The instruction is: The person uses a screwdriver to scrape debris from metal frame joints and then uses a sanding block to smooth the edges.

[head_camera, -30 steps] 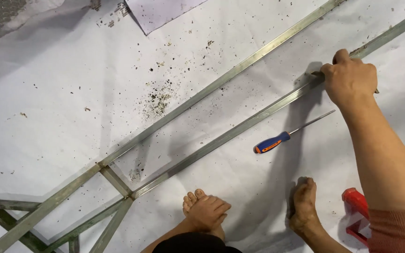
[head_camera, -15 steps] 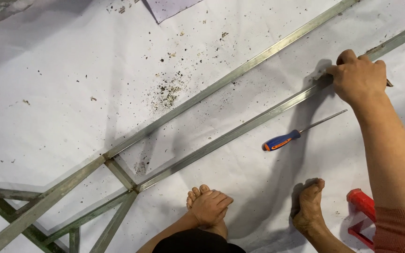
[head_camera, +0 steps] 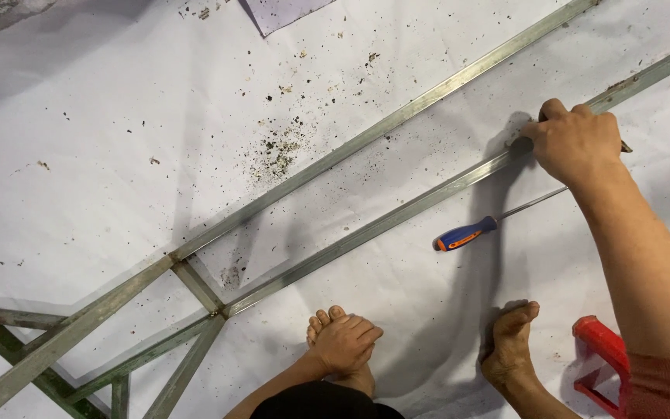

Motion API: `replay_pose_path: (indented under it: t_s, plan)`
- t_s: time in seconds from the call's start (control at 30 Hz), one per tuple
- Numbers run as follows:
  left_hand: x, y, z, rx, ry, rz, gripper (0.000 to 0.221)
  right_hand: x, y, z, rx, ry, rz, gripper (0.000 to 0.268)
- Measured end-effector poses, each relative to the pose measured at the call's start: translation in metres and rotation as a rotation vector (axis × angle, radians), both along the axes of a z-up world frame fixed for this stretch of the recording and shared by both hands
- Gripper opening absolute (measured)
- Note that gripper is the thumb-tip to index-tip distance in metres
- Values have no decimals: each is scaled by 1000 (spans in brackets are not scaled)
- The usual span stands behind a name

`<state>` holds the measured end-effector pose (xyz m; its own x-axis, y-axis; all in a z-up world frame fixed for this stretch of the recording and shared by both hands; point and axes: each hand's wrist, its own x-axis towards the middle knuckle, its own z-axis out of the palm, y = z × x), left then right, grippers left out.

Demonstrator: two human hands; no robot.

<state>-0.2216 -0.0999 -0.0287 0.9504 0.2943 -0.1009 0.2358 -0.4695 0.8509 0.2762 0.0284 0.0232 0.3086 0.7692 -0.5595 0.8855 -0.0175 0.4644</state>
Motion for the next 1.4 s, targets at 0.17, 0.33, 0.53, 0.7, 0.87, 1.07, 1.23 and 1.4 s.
replay_pose_path:
  t_s: [0.17,0.33,0.53,0.7,0.87,1.07,1.23,1.4]
  plan:
    - [0,-4,-4,23,-31,43,15,-11,13,12,-171,105,-114,31]
    - [-1,0,-2,19,-24,9,16,0,7,5,-153,136,-263,43]
    - [0,0,-2,-14,-39,9,18,-19,10,6,-107,201,-180,31]
    - [3,1,1,25,-44,40,16,-21,5,-2,-86,155,-101,34]
    - [0,-1,1,47,-44,62,14,-56,2,5,-73,212,45,30]
    - [-3,-4,-4,21,-2,10,16,-63,3,-2,-64,157,30,30]
    - [-1,-1,-2,48,-44,43,15,-104,6,9,-15,323,84,27]
    - [-2,-4,-5,44,-21,25,16,-119,13,16,-118,235,-6,25]
